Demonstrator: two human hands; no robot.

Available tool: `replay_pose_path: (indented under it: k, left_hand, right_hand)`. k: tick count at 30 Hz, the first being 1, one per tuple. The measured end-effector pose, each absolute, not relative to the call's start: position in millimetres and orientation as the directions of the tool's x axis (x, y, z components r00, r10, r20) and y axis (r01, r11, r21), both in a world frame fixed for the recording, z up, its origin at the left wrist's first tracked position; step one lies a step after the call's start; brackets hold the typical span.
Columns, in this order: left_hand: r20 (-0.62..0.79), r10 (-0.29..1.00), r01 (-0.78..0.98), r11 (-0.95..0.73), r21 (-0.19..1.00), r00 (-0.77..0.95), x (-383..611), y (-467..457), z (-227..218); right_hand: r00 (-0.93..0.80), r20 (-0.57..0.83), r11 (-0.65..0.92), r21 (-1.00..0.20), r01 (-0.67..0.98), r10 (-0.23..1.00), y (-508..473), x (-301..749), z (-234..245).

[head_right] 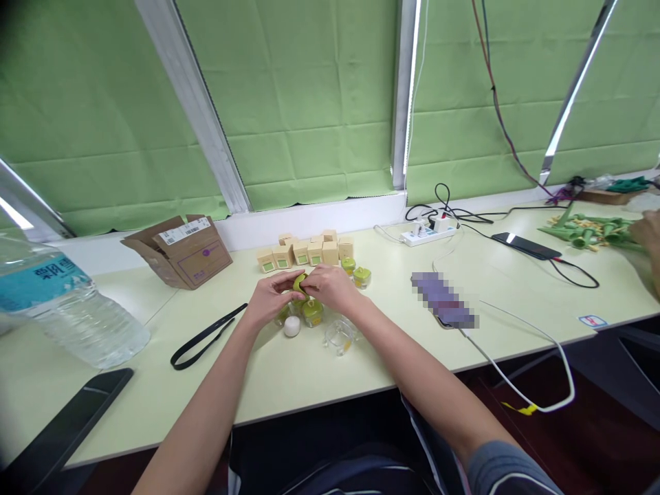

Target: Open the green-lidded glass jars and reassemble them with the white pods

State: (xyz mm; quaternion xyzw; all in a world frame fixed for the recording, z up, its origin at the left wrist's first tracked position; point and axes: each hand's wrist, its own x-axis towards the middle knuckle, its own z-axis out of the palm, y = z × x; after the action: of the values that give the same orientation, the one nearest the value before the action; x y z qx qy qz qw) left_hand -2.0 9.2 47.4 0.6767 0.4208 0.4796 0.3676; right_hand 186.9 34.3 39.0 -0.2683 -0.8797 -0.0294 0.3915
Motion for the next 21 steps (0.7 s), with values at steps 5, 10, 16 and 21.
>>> replay_pose_path:
  k: [5,10,16,21]
  left_hand:
    - [0.337,0.928,0.181,-0.363,0.914,0.156,0.6,6.5,50.6]
    - [0.34,0.926,0.095,-0.357,0.929,0.162,1.1,4.8,53.6]
    - [0.342,0.917,0.071,-0.363,0.929,0.207,-1.1,4.9,53.3]
    - [0.356,0.915,0.07,-0.374,0.925,0.192,-0.5,4.2,53.4]
  right_hand:
    - [-0.474,0.719,0.845,-0.307,0.438,0.507,36.3,189.6,37.6]
    - [-0.347,0.763,0.834,-0.456,0.31,0.546,29.4,198.0,46.1]
    - [-0.315,0.62,0.692,-0.681,0.241,0.719,29.0,199.3,49.1]
    - [-0.284,0.531,0.581,-0.803,0.134,0.799,30.5,193.3,45.5]
